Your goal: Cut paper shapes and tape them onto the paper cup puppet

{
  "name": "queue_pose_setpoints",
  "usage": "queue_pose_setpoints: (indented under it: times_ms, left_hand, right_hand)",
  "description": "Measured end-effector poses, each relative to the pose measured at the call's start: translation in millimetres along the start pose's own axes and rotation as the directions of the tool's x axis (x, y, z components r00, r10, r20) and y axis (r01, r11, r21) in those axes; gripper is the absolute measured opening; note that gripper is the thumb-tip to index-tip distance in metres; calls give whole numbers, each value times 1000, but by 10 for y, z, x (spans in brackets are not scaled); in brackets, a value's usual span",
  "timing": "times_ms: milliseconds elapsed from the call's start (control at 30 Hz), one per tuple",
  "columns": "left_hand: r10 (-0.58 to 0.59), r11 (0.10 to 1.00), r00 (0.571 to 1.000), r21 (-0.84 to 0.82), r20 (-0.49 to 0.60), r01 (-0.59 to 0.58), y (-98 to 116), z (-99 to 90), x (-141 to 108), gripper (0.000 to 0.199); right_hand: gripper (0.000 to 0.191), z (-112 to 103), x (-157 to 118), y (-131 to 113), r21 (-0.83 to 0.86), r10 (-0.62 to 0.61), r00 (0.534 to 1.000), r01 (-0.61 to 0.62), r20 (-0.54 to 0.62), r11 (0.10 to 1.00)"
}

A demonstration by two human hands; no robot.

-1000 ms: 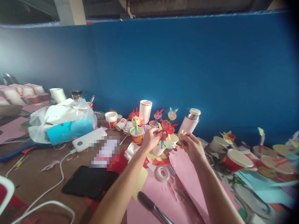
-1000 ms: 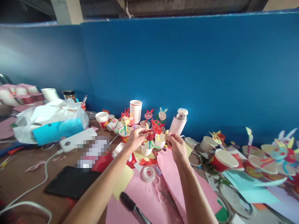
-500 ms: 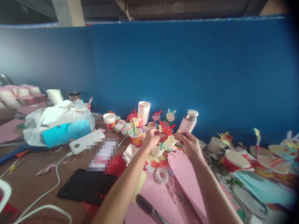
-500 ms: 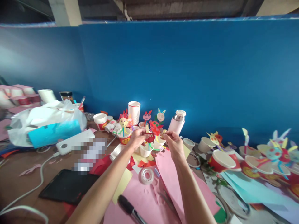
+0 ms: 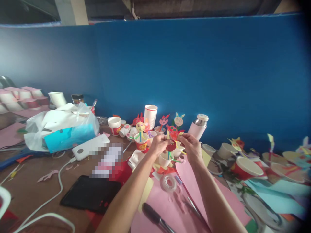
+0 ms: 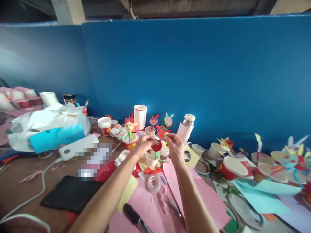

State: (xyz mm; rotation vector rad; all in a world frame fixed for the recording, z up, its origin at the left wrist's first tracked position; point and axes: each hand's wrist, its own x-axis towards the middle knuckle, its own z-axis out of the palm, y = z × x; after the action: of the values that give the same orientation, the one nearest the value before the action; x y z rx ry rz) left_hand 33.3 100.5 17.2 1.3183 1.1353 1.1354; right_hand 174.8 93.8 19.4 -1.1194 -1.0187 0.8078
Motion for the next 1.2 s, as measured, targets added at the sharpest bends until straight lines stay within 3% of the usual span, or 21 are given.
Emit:
queue_pose_setpoints:
  times_ms: [600,900,1200]
  left_hand:
    - [5,994,998,-109,60,2,-10,33,-25,14]
    - [-8,994,999,-105,43,12,-49,38,14,19]
    - [-22,993,1000,-114,11,23,-60,60,34,12]
  right_hand:
    - [23,132,-135,21,175,102,993,-110,55,979]
    - [21,150,-150,53,241,106,993,-114,48,964]
    - [26,178,-172,61,243,93,995,-102,46,965]
